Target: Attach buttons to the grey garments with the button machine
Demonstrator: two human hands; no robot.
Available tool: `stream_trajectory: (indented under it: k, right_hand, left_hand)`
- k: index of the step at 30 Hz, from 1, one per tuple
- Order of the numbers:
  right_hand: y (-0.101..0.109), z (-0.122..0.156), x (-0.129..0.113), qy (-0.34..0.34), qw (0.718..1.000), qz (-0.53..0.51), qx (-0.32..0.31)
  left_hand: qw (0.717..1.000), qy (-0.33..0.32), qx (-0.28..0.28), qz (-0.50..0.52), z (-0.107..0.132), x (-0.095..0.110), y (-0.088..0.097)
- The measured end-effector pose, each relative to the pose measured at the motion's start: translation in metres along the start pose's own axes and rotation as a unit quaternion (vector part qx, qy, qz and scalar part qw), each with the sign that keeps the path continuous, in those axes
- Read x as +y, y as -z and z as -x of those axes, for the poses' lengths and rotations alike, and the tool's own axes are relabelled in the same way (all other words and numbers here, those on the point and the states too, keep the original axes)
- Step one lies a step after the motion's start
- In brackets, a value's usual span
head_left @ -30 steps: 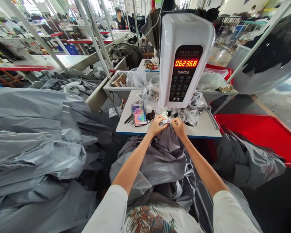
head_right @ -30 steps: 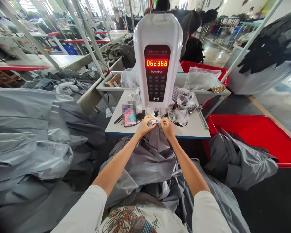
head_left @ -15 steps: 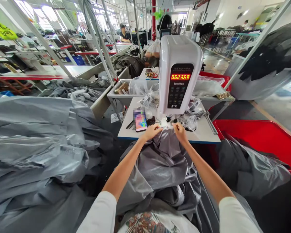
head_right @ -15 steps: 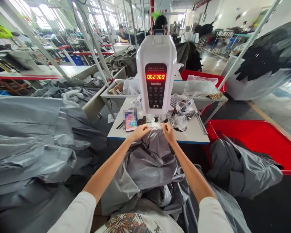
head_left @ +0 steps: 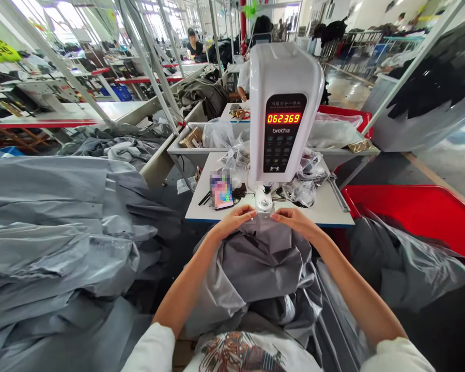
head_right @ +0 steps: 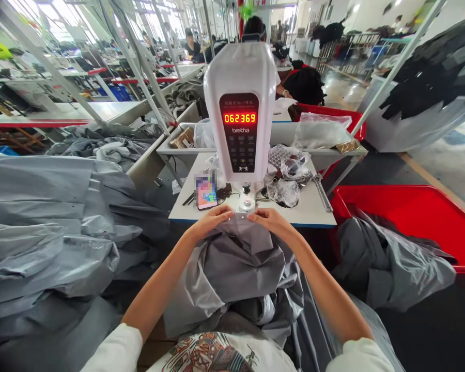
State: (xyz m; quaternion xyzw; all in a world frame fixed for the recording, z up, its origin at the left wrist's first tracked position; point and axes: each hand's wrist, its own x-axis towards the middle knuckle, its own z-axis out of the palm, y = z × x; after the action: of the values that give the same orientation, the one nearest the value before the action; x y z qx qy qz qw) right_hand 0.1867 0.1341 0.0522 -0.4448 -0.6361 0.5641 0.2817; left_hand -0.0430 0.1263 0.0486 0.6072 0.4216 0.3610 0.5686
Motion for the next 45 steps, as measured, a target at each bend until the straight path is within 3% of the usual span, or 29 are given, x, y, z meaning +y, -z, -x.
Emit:
stream_trajectory:
  k: [6, 11, 22, 29, 35, 45]
  right_hand:
    - [-0.006, 0.033, -0.023, 0.064, 0.995, -0.073, 0.007]
    - [-0.013, 0.053, -0.024, 0.036, 0.989, -0.139, 0.021]
    - [-0.008, 0.095, -0.029, -0.005, 0.978, -0.206, 0.017]
    - [-0.014, 0.104, -0.030, -0.032, 0.983, -0.178, -0.030]
    - [-0.020, 0.105, -0.031, -0.041, 0.981, -0.190, -0.003]
    - [-0.019, 0.104, -0.033, -0.043, 0.992, -0.113, -0.020]
  left_hand:
    - [0.997, 0.000, 0.048, 0.057, 0.032, 0.024, -0.025]
    - [0.995, 0.008, 0.079, 0.063, 0.046, 0.037, -0.045]
    - [0.998, 0.055, -0.005, -0.027, 0.068, 0.058, -0.077]
    - [0.997, 0.063, 0.026, -0.034, 0.079, 0.061, -0.086]
    - [0.996, 0.057, 0.045, -0.049, 0.090, 0.056, -0.088]
    - [0.996, 0.040, 0.041, -0.064, 0.087, 0.056, -0.092]
